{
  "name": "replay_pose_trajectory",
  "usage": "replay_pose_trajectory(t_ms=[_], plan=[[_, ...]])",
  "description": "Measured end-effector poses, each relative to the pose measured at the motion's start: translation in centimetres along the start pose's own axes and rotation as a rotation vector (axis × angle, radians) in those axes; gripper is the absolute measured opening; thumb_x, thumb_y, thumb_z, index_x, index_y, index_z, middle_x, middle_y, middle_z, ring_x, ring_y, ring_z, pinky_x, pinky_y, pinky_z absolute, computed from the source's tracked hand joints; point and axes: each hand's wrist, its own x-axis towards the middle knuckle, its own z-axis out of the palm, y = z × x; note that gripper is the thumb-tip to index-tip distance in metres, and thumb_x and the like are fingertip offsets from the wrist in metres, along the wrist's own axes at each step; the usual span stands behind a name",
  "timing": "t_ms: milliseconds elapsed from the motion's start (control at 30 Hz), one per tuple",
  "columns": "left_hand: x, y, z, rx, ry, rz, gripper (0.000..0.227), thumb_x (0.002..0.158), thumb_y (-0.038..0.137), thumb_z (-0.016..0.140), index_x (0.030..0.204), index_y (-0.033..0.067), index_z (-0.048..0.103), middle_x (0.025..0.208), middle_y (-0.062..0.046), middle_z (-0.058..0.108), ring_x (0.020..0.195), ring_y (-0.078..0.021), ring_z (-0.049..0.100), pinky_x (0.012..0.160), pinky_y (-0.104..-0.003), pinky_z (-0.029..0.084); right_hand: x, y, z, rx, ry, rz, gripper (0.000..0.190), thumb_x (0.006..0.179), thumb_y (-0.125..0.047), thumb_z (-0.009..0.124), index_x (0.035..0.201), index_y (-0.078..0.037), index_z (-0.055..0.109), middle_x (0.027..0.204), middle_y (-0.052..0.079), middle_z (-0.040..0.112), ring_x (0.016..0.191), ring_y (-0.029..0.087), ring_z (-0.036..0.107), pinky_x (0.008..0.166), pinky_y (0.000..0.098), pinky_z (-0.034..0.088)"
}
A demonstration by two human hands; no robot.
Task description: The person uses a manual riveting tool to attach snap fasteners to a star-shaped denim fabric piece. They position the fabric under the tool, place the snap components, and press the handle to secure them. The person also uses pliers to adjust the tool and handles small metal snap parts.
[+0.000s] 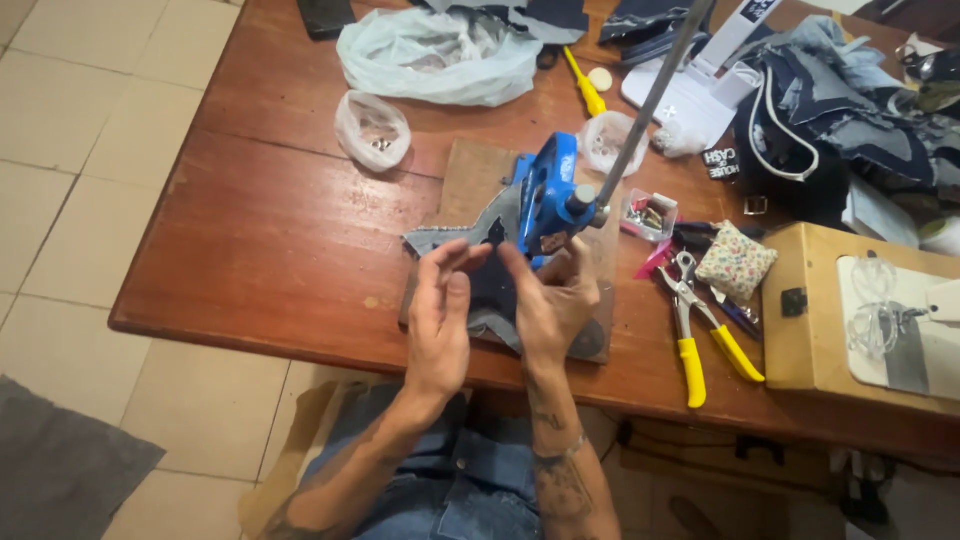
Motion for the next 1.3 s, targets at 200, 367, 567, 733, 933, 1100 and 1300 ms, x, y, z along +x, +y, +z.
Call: replay_pose_trajectory(t_ms=[200,367,567,733,933,1100,1300], plan=[[0.2,-1.8,-0.1,-0.063,-0.009,-0.028,0.047,0.124,0.016,0.067,0.168,-0.0004,0.064,0.152,-0.028,0.084,0.145,-0.0439,0.080,0.126,-0.059,0.059,0.0,2.0,-2.4,-0.023,-0.170,-0.048,0.024,0.112,-0.020,0.096,0.093,-0.013,0.084,0.056,0.000,0.058,0.059,0.007,0.052,0.057,0.0273,0.043],[1.6,-0.8,2.4,-0.211,-0.108,-0.037,0.047,0.127,0.016,0.064,0.170,-0.0021,0.067,0.162,-0.030,0.079,0.155,-0.0416,0.073,0.132,-0.057,0.056,0.2,0.7,-1.5,-0.014,-0.049,0.014,0.028,0.095,-0.017,0.113,0.101,-0.011,0.086,0.058,0.000,0.062,0.057,0.008,0.055,0.056,0.0272,0.045],[0.7,-0.7,1.4,-0.180,-0.022,-0.032,0.041,0.127,0.010,0.062,0.164,-0.0025,0.073,0.158,-0.027,0.082,0.151,-0.0400,0.076,0.131,-0.057,0.057,-0.4,-1.0,-5.4,0.285,0.028,0.370,0.020,0.102,-0.027,0.092,0.102,-0.019,0.073,0.063,-0.005,0.046,0.051,0.006,0.040,0.044,0.0225,0.029],[-1.6,-0.7,-5.8,0.032,0.184,-0.060,0.031,0.120,-0.004,0.067,0.149,-0.0041,0.080,0.134,-0.024,0.088,0.123,-0.0342,0.086,0.117,-0.053,0.067,4.3,6.1,-17.8,1.183,0.149,0.844,0.019,0.115,-0.026,0.071,0.103,-0.013,0.076,0.089,-0.005,0.061,0.070,0.007,0.055,0.048,0.0134,0.032],[-4.8,-3.2,-14.5,0.217,0.408,-0.115,0.018,0.138,0.009,0.060,0.148,-0.0009,0.071,0.138,-0.019,0.084,0.120,-0.0254,0.084,0.116,-0.034,0.067,9.8,-0.3,-17.5,0.515,-0.001,0.739,0.022,0.120,-0.028,0.072,0.101,-0.017,0.074,0.080,-0.007,0.055,0.055,0.003,0.036,0.046,0.0225,0.018],[-6.7,-1.7,-16.7,0.365,0.423,-0.061,0.014,0.142,-0.012,0.062,0.149,-0.0151,0.074,0.131,-0.029,0.082,0.114,-0.0341,0.083,0.112,-0.041,0.070,13.1,-3.9,-17.5,-1.062,-1.673,0.075,0.032,0.124,-0.046,0.063,0.125,-0.023,0.084,0.118,0.002,0.094,0.099,0.026,0.090,0.089,0.0457,0.068],[-6.3,-2.6,-17.2,0.466,0.424,-0.006,0.015,0.149,-0.013,0.063,0.155,-0.0196,0.074,0.136,-0.033,0.083,0.112,-0.0356,0.082,0.110,-0.041,0.069,27.4,-2.3,-17.2,-1.473,-0.864,-0.099,0.029,0.121,0.012,0.044,0.140,0.006,0.065,0.136,0.031,0.063,0.119,0.052,0.065,0.099,0.0709,0.062]])
